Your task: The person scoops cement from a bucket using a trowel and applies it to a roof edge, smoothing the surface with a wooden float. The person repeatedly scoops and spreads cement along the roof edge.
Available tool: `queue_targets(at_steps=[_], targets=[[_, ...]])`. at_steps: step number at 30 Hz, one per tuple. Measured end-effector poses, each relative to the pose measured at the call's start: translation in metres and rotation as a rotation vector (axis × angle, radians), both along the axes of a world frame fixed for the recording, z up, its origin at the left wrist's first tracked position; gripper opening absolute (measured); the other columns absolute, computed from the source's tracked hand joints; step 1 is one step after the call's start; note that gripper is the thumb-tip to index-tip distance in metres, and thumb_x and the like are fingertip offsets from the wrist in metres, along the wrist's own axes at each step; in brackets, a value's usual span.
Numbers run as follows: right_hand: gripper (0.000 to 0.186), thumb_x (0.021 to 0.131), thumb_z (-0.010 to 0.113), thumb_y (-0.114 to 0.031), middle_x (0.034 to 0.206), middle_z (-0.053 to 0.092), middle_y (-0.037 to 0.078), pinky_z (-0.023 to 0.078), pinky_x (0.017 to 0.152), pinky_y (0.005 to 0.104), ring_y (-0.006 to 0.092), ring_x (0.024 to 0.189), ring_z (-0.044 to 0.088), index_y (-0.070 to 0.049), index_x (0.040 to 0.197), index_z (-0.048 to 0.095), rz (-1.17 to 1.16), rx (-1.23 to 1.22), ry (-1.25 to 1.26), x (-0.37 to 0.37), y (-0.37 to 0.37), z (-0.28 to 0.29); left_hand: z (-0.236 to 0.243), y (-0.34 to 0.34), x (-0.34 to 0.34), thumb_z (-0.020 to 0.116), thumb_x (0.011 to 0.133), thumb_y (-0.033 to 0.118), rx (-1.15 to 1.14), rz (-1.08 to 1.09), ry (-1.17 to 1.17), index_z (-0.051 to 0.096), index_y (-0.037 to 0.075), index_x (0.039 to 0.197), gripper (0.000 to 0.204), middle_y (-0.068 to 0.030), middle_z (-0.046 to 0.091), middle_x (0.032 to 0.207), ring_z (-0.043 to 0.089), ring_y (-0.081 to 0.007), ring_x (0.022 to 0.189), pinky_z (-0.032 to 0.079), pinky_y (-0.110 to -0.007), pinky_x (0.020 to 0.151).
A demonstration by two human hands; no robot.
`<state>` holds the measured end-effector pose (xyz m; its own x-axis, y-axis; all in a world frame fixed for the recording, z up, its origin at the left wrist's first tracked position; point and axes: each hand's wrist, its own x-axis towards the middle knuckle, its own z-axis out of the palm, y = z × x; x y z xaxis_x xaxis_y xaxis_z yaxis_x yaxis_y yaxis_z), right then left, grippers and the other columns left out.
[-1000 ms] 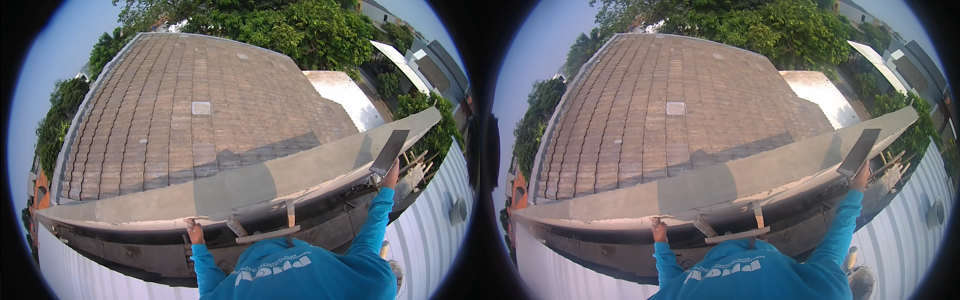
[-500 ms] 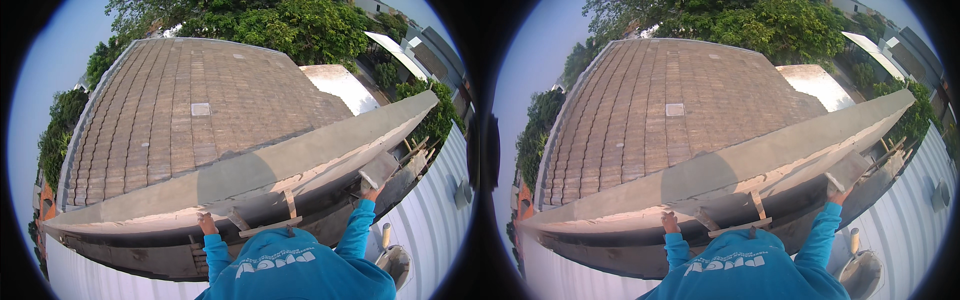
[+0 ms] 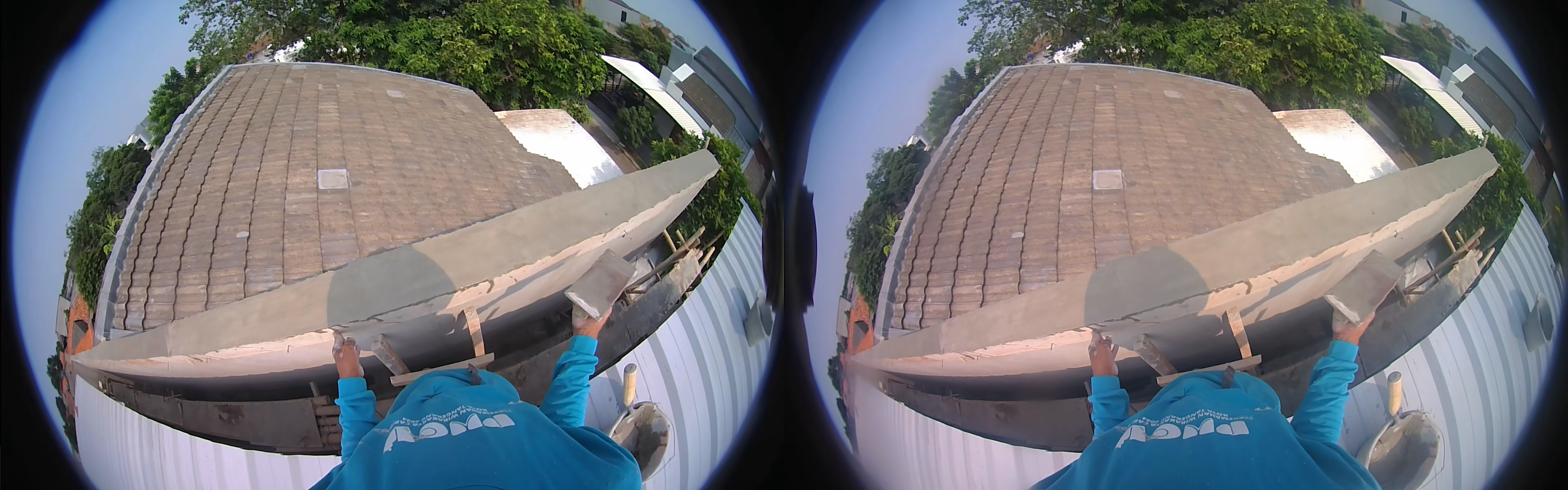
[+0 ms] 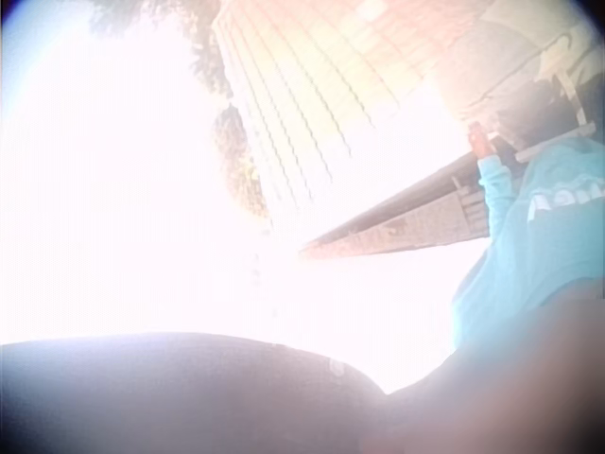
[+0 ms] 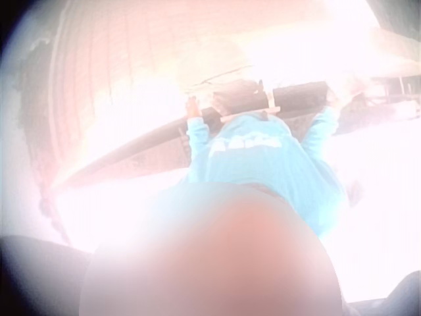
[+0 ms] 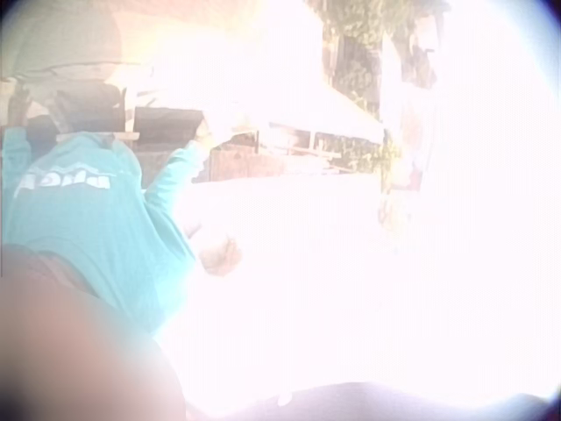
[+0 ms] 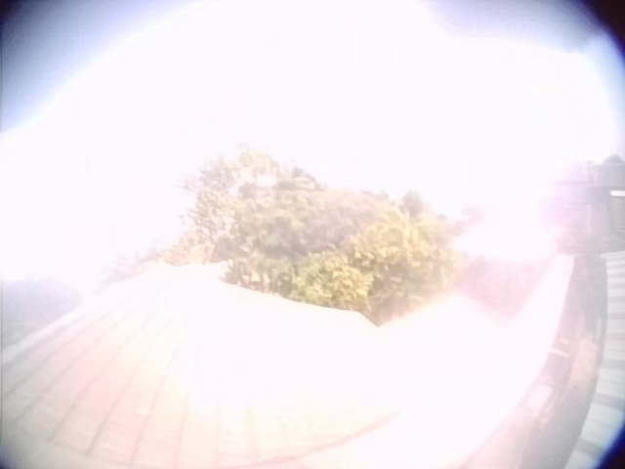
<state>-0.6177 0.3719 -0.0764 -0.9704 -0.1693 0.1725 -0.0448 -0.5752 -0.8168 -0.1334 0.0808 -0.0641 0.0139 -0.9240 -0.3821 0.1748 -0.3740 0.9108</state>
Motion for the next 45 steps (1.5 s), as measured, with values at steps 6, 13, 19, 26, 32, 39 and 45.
queue_targets(at_steps=[6,13,19,26,32,39,45], targets=[[0.036,0.100,0.041,-0.020,0.123,0.063,0.011,0.056,0.088,0.0468,0.0291,0.104,0.065,-0.004,0.131,0.053,0.113,-0.211,-0.166,0.006,-0.012,0.000,0.008,0.004,0.008,0.049,0.092,0.004,-0.017,0.023,0.010,0.022,0.003,0.155,0.068,-0.0011,0.047,0.111,0.049,-0.0126,0.099,0.042,-0.037,0.097],[0.040,0.102,0.041,-0.032,0.125,0.062,0.009,0.057,0.086,0.0464,0.0283,0.104,0.065,-0.007,0.132,0.052,0.134,-0.325,-0.357,0.019,-0.027,0.007,0.004,-0.003,0.025,0.049,0.097,0.006,-0.051,-0.020,0.001,0.019,0.002,0.155,0.066,-0.0131,0.023,0.161,0.043,-0.0282,0.134,0.036,-0.047,0.111],[0.040,0.102,0.040,-0.034,0.124,0.062,0.008,0.057,0.085,0.0439,0.0277,0.104,0.065,-0.009,0.132,0.052,0.112,-0.382,-0.468,0.027,-0.029,0.013,0.003,-0.005,0.032,0.048,0.097,0.004,-0.060,0.040,0.013,0.019,-0.001,0.154,0.064,-0.0148,0.028,0.157,0.043,-0.0292,0.134,0.038,-0.045,0.110],[0.040,0.102,0.040,-0.033,0.124,0.062,0.009,0.057,0.086,0.0448,0.0288,0.104,0.065,-0.008,0.132,0.052,0.122,-0.325,-0.357,0.018,-0.026,-0.005,0.020,-0.002,0.026,0.045,0.097,0.004,-0.033,0.050,0.053,0.017,-0.001,0.154,0.064,-0.0176,0.023,0.160,0.038,-0.0305,0.140,0.038,-0.044,0.110],[0.039,0.101,0.042,-0.021,0.126,0.062,0.012,0.058,0.087,0.0472,0.0299,0.105,0.066,-0.004,0.135,0.050,0.115,-0.229,-0.259,0.019,-0.029,-0.006,0.027,-0.009,0.027,0.043,0.097,0.005,-0.042,0.032,0.036,0.019,-0.001,0.154,0.062,-0.0194,0.025,0.159,0.036,-0.0311,0.142,0.037,-0.044,0.112],[0.041,0.102,0.042,-0.026,0.126,0.063,0.010,0.057,0.087,0.0460,0.0294,0.106,0.065,-0.006,0.136,0.050,0.092,-0.102,-0.170,0.030,-0.037,0.015,0.029,-0.010,0.026,0.042,0.096,0.004,-0.021,0.058,0.075,0.025,-0.003,0.151,0.058,-0.0156,0.030,0.157,0.039,-0.0312,0.140,0.039,-0.045,0.110],[0.044,0.101,0.042,-0.035,0.126,0.063,0.009,0.055,0.090,0.0470,0.0303,0.107,0.065,-0.007,0.134,0.052,0.066,-0.166,-0.249,0.028,-0.037,0.001,0.028,-0.012,0.028,0.042,0.096,0.004,-0.020,0.051,0.068,0.025,-0.004,0.151,0.058,-0.0159,0.031,0.156,0.039,-0.0323,0.140,0.039,-0.046,0.111]])
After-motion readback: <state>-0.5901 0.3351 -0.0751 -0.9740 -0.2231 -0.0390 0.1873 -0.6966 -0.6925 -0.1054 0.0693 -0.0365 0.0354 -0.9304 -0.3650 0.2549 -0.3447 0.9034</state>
